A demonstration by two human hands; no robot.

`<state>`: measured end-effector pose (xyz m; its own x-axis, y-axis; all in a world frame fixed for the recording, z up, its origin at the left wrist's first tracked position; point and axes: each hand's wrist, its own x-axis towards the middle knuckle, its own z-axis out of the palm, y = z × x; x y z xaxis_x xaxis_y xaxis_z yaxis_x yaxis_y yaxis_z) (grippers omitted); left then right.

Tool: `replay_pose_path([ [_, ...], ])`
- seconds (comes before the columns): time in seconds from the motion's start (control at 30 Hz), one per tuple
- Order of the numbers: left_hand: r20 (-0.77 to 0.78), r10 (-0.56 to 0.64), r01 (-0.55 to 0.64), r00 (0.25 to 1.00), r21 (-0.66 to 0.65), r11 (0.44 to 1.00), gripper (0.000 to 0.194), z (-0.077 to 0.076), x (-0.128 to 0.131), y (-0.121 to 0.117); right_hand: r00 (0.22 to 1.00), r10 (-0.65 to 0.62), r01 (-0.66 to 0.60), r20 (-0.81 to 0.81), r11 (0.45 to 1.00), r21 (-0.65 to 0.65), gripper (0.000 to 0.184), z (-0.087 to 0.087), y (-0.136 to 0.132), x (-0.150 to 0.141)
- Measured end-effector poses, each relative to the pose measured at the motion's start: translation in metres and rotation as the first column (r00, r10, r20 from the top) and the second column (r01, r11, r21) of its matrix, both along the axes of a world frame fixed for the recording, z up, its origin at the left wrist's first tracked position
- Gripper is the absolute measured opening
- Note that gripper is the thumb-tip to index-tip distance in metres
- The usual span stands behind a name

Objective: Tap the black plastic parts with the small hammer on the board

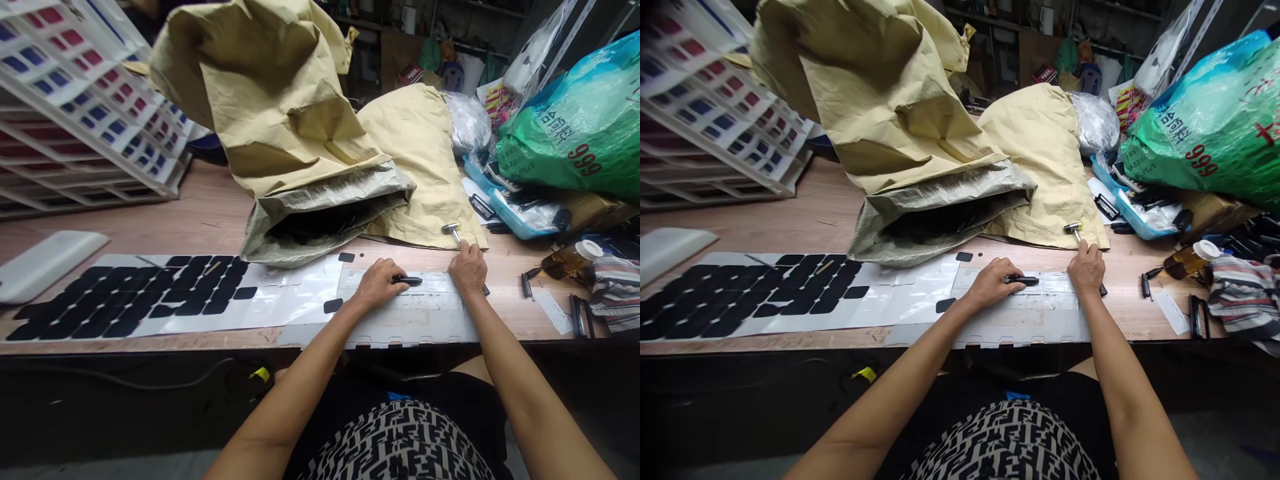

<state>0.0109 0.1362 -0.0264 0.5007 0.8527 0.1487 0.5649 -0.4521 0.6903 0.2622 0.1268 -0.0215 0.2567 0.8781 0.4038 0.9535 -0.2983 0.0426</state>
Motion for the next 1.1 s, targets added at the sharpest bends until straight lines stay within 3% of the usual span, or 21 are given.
replay_pose_path([
  [0.17,0.018,-0.057,0.057,0.998,-0.003,0.998,0.028,-0.005,-0.002,0.007,1.000,-0.007,0.007,0.000,1.000,0.002,0.041,0.001,-0.001,-0.001],
  [0.57,0.101,-0.055,0.055,0.993,0.007,0.998,0.023,-0.011,-0.002,0.007,0.999,-0.042,0.042,-0.009,0.999,-0.009,0.042,0.000,0.000,0.000],
  [0.73,0.124,-0.050,0.052,0.991,-0.016,0.999,0.017,-0.013,-0.003,0.009,0.970,-0.075,0.066,-0.229,0.997,-0.047,0.043,0.014,0.000,-0.002],
  [0.83,0.139,-0.039,0.044,0.989,-0.034,0.998,0.016,-0.013,-0.003,0.010,0.888,0.072,-0.050,-0.453,0.997,0.060,0.045,0.026,-0.019,-0.011],
  [0.93,0.147,-0.030,0.034,0.989,-0.023,0.999,0.014,-0.014,-0.003,0.011,0.725,0.279,-0.231,-0.630,0.960,0.159,0.043,0.034,-0.056,-0.029],
  [1.0,0.159,-0.031,0.034,0.987,-0.017,0.999,0.014,-0.014,-0.003,0.011,0.626,0.318,-0.312,-0.712,0.939,0.144,0.044,0.037,-0.084,-0.044],
  [1.1,0.177,-0.027,0.034,0.984,-0.031,0.999,0.015,-0.013,-0.003,0.012,0.550,0.377,-0.403,-0.746,0.901,0.159,0.043,0.038,-0.115,-0.061],
])
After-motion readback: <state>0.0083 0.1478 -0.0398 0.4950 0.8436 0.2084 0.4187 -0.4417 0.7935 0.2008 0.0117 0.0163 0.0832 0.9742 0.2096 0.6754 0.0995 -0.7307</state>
